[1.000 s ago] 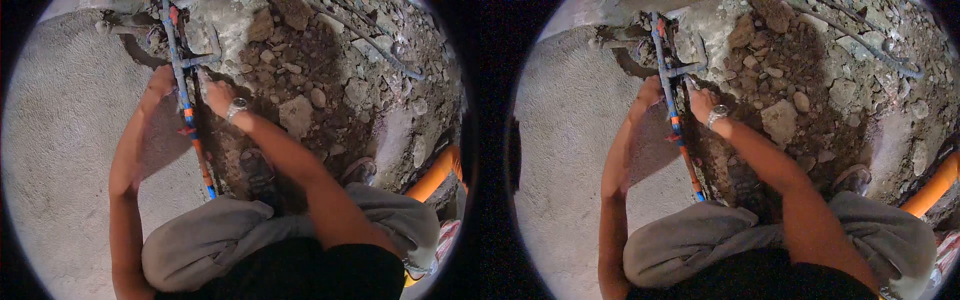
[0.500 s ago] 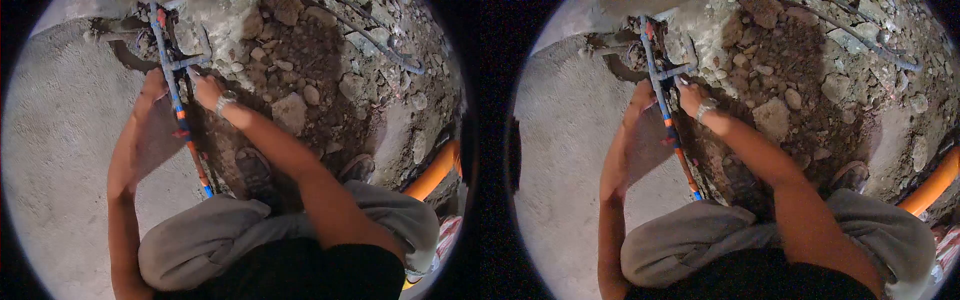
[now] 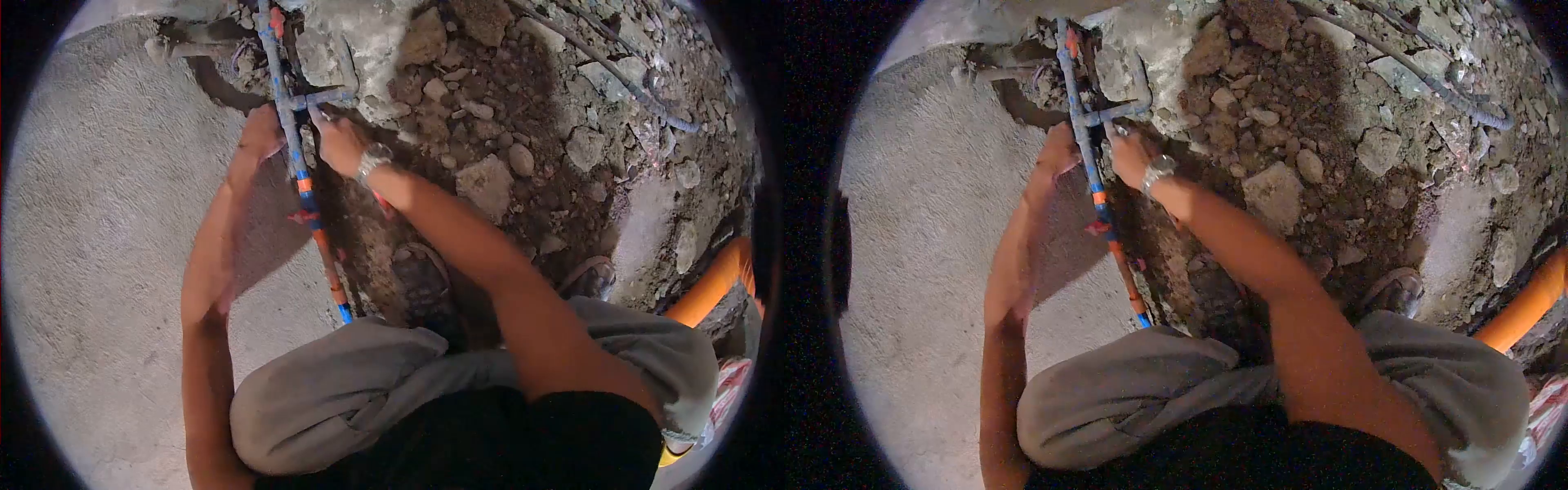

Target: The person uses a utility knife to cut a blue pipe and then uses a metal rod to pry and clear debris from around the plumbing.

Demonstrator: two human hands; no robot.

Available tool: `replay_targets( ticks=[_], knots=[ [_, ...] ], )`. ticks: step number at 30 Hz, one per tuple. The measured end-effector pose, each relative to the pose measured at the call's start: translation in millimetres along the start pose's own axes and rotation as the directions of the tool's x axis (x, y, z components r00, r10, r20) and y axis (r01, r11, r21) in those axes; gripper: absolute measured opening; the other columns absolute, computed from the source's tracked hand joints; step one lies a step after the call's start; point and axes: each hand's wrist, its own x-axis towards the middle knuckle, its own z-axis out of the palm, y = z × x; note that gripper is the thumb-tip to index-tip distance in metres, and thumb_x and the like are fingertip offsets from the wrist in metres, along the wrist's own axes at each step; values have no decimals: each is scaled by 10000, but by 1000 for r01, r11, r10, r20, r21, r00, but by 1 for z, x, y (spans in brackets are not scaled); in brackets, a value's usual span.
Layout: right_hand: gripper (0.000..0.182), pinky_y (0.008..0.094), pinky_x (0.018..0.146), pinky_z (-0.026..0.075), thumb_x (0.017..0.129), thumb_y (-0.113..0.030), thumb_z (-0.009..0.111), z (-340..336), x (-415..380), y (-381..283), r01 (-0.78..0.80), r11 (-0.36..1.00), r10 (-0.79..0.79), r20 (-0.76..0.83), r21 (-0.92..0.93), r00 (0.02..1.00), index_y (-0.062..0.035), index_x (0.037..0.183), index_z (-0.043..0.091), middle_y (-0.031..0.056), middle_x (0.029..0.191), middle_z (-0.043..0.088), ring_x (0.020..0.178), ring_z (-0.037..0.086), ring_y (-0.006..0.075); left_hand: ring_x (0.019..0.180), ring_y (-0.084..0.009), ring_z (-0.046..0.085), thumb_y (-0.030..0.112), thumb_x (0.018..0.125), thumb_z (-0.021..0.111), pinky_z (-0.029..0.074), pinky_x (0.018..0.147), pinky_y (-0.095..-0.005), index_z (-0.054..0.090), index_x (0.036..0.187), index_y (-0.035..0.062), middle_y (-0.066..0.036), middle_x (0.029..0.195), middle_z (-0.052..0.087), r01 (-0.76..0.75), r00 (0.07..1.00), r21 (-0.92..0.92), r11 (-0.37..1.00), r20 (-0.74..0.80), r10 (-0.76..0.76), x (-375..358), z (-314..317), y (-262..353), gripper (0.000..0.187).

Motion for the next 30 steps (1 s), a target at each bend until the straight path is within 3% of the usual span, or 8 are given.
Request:
replay_targets(
  ticks=[2,14,20,22,26,27,28,30],
  knots=[
    [639,503,688,482,787,-47,454,37,29,21,192,980,-199,-304,-51,932,-162,1405,338,249,794,616,775,604,429,820,-459,548,98,606,672,471,735,-474,620,822,-20,-264,832,579,-68,998,-13,998,7,68,-2,2,-3,252],
    [363,529,841,436,859,-117,394,-4,-15,4,24,996,-25,6,89,1000,-39,1191,518,314,1113,537,984,545,485,868,-459,532,132,635,675,455,775,-479,623,836,-8,-249,866,581,-10,998,-16,1000,55,11,5,-5,-2,251],
    [597,491,718,485,773,-58,488,2,9,-5,-104,946,137,-87,308,987,-149,1359,418,267,756,609,763,613,431,902,-432,500,186,631,690,430,784,-466,619,900,32,-227,941,551,74,984,-2,997,160,-73,-5,-7,8,319],
    [435,503,701,483,793,-89,480,-1,-19,0,102,995,-103,-212,-12,972,-74,1223,541,285,744,600,769,622,412,898,-431,501,197,625,694,431,762,-463,614,895,32,-229,948,551,98,986,-25,995,135,-94,5,-18,9,326],
    [268,515,765,468,883,-121,392,22,32,8,45,995,-30,-153,90,988,-59,1086,556,245,927,614,875,587,441,807,-443,583,150,633,699,483,739,-482,649,795,1,-243,841,614,17,995,-66,998,99,-10,-1,-12,12,225],
    [600,521,680,480,787,-63,445,26,33,15,111,994,-110,-222,-6,969,-151,1378,388,261,757,619,759,613,440,808,-446,581,148,636,696,481,741,-484,648,795,2,-241,841,614,101,980,-145,984,184,-74,5,-14,7,221],
    [584,517,665,482,785,-48,450,13,15,9,107,994,-100,-176,33,979,-108,1363,399,256,724,615,734,605,442,787,-431,594,132,648,685,488,715,-473,652,762,3,-237,817,617,-229,973,97,969,45,226,4,-3,-8,175],
    [592,509,670,483,783,-28,453,3,-14,13,118,993,-116,-87,27,990,-142,1362,408,258,742,614,724,601,439,694,-443,565,124,652,663,471,633,-487,615,746,-1,-247,703,570,-184,971,-5,983,-158,181,7,14,-15,163]
  ],
)
